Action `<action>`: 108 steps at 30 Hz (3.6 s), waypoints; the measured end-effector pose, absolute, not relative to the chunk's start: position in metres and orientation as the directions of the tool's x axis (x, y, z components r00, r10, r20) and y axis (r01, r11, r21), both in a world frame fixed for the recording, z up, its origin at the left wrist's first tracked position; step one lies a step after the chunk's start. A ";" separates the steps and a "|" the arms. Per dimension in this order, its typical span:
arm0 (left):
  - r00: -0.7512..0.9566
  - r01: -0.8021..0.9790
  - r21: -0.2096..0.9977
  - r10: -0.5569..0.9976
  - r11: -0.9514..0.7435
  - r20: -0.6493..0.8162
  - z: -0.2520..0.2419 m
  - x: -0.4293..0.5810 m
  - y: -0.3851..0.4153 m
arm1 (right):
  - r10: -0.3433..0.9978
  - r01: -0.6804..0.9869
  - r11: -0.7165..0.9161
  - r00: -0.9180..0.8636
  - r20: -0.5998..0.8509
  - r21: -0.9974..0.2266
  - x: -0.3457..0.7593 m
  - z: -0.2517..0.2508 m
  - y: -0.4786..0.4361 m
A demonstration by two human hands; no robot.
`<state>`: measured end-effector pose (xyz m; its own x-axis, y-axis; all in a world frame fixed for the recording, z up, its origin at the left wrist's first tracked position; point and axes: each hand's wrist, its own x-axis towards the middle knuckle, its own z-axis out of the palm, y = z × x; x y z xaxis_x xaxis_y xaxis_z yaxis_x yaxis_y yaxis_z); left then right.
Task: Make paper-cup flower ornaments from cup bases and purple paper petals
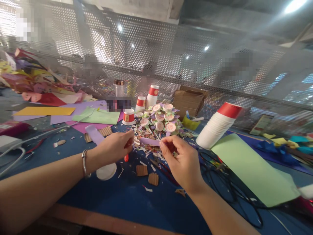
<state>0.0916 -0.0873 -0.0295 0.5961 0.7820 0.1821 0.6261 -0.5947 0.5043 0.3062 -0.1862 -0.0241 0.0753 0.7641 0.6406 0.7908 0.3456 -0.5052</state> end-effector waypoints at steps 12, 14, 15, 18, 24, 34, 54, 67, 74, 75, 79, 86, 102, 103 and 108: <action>0.670 -0.190 0.907 0.725 0.377 -0.161 -0.026 0.113 -0.109 | 0.560 0.820 0.571 -0.408 0.721 0.020 0.294 -0.031 -0.191; 0.669 -0.193 0.914 0.730 0.356 -0.142 -0.028 0.113 -0.108 | 0.586 0.809 0.588 -0.437 0.682 0.013 0.293 -0.034 -0.190; 0.665 -0.192 0.922 0.736 0.335 -0.129 -0.028 0.113 -0.107 | 0.598 0.802 0.597 -0.440 0.670 -0.006 0.292 -0.035 -0.190; 0.652 -0.166 0.953 0.753 0.255 -0.088 -0.031 0.112 -0.106 | 0.614 0.762 0.639 -0.425 0.665 -0.102 0.292 -0.036 -0.190; 0.666 -0.084 0.994 0.746 0.067 0.006 -0.034 0.111 -0.105 | 0.710 0.729 0.590 -0.263 0.653 -0.348 0.292 -0.032 -0.189; 0.799 0.092 0.949 0.591 -0.301 0.110 -0.026 0.108 -0.114 | 0.923 0.540 0.321 0.007 0.385 -0.778 0.293 -0.035 -0.180; 0.745 0.077 0.997 0.664 0.002 -0.059 -0.025 0.105 -0.112 | 0.969 0.481 0.226 -0.024 0.244 -0.847 0.291 -0.029 -0.184; 0.732 0.330 0.910 0.677 -0.252 -0.078 -0.010 0.083 -0.099 | 0.856 0.767 0.517 -0.470 0.216 -0.380 0.285 -0.039 -0.187; 0.767 0.266 0.946 0.634 -0.183 -0.093 -0.019 0.089 -0.100 | 0.888 0.730 0.456 -0.341 0.307 -0.508 0.289 -0.032 -0.184; 0.780 0.249 0.953 0.619 -0.171 -0.092 -0.021 0.090 -0.100 | 0.900 0.717 0.435 -0.316 0.301 -0.545 0.288 -0.031 -0.184; 0.811 0.197 0.975 0.576 -0.108 -0.100 -0.021 0.092 -0.103 | 0.942 0.674 0.333 -0.209 0.263 -0.659 0.285 -0.030 -0.185; 0.807 0.271 0.959 0.564 -0.086 -0.178 -0.009 0.083 -0.101 | 0.970 0.574 0.241 -0.157 0.183 -0.783 0.287 -0.029 -0.186; 0.780 0.613 0.391 0.604 -0.687 -0.162 -0.002 0.071 -0.109 | 0.949 0.832 0.314 -0.270 0.160 -0.457 0.274 -0.044 -0.183; 0.798 0.588 0.369 0.590 -0.720 -0.120 -0.001 0.071 -0.111 | 0.949 0.839 0.316 -0.270 0.166 -0.444 0.274 -0.045 -0.183; 0.876 0.458 0.425 0.478 -0.780 -0.067 0.003 0.065 -0.110 | 0.940 0.844 0.336 -0.276 0.198 -0.418 0.276 -0.047 -0.183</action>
